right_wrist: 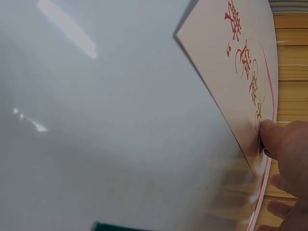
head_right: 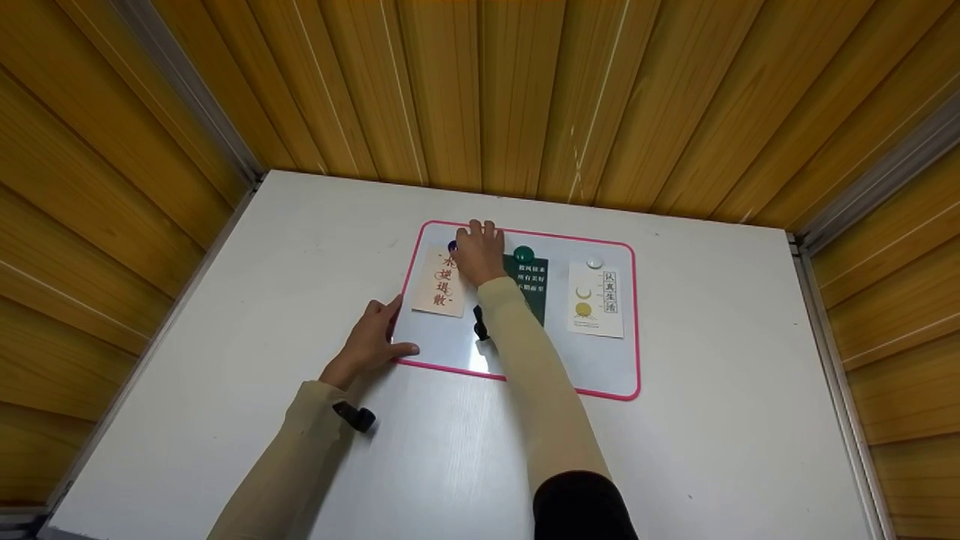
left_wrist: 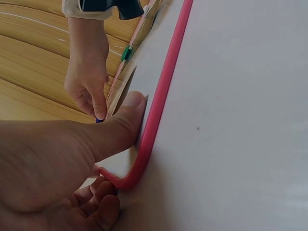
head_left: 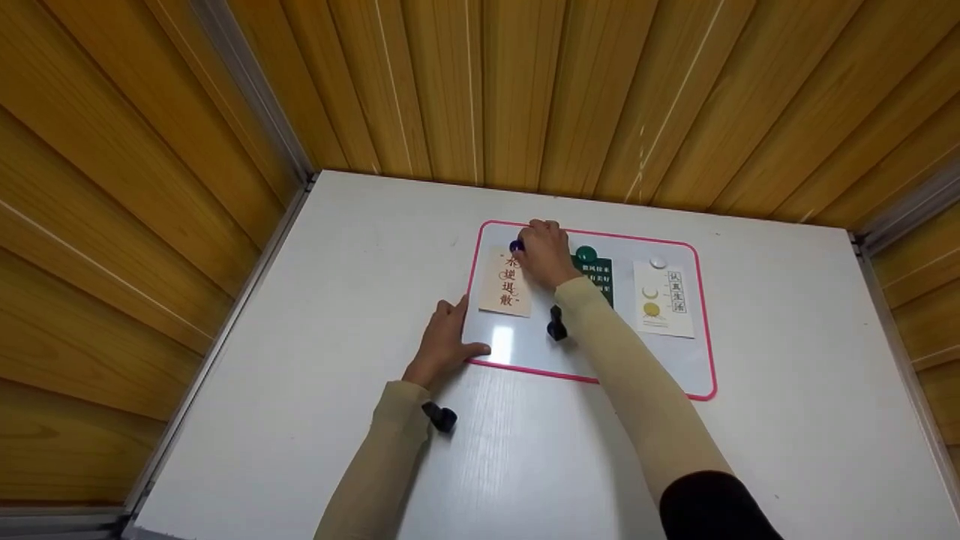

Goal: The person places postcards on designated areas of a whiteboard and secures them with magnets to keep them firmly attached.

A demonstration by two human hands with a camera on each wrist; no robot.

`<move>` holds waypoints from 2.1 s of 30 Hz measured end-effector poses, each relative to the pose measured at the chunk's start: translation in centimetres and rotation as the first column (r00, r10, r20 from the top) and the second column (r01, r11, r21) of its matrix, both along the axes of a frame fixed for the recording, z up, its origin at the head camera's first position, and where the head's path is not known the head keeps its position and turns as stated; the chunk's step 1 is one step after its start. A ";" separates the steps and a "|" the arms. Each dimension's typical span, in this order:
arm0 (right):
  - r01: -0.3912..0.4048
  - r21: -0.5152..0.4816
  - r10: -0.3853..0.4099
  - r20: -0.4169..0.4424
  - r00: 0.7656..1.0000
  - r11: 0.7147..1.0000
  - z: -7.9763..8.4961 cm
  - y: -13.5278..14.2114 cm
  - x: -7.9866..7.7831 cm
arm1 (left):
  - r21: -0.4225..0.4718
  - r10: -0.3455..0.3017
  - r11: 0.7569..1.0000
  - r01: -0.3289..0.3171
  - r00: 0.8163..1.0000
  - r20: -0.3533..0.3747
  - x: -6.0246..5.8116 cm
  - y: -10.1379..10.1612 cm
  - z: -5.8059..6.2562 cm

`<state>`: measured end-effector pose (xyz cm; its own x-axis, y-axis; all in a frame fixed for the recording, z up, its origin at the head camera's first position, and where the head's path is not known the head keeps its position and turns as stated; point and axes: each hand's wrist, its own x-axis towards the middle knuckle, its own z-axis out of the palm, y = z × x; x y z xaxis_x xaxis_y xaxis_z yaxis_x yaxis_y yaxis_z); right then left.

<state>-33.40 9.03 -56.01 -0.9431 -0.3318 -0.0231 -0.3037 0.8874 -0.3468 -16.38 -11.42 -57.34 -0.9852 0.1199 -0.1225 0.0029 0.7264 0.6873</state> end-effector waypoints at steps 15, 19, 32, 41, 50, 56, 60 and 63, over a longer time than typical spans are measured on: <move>-0.019 0.028 0.019 -0.020 1.000 0.999 0.3 0.5 1.1 | -0.018 -0.002 1.000 0.002 1.000 0.005 0.0 0.1 -0.2; -0.011 0.027 0.011 -0.017 1.000 1.000 0.7 0.8 1.4 | -0.027 0.003 1.000 -0.003 1.000 0.010 -0.1 0.0 -0.3; -0.023 -0.005 0.023 -0.090 0.996 1.000 2.1 2.2 2.6 | -0.023 -0.002 1.000 0.002 1.000 0.008 -0.1 0.1 0.1; -0.034 0.005 0.034 -0.123 0.992 0.999 2.6 3.7 3.3 | -0.027 -0.009 1.000 0.010 1.000 0.011 -0.2 0.2 0.1; -0.074 0.020 0.076 -0.154 0.985 0.997 3.3 5.7 4.3 | -0.006 -0.010 1.000 0.010 1.000 -0.013 0.2 0.1 0.3; -0.099 0.050 0.107 -0.209 0.972 0.994 3.7 7.3 5.4 | -0.021 -0.015 1.000 0.015 1.000 -0.016 0.3 0.0 0.3; -0.112 0.066 0.125 -0.240 0.963 0.991 3.8 8.7 6.2 | -0.019 -0.017 1.000 0.016 1.000 -0.022 0.4 0.1 0.2; -0.115 0.070 0.129 -0.257 0.958 0.991 3.8 9.9 7.0 | -0.006 -0.013 1.000 0.013 1.000 -0.019 0.5 0.2 0.3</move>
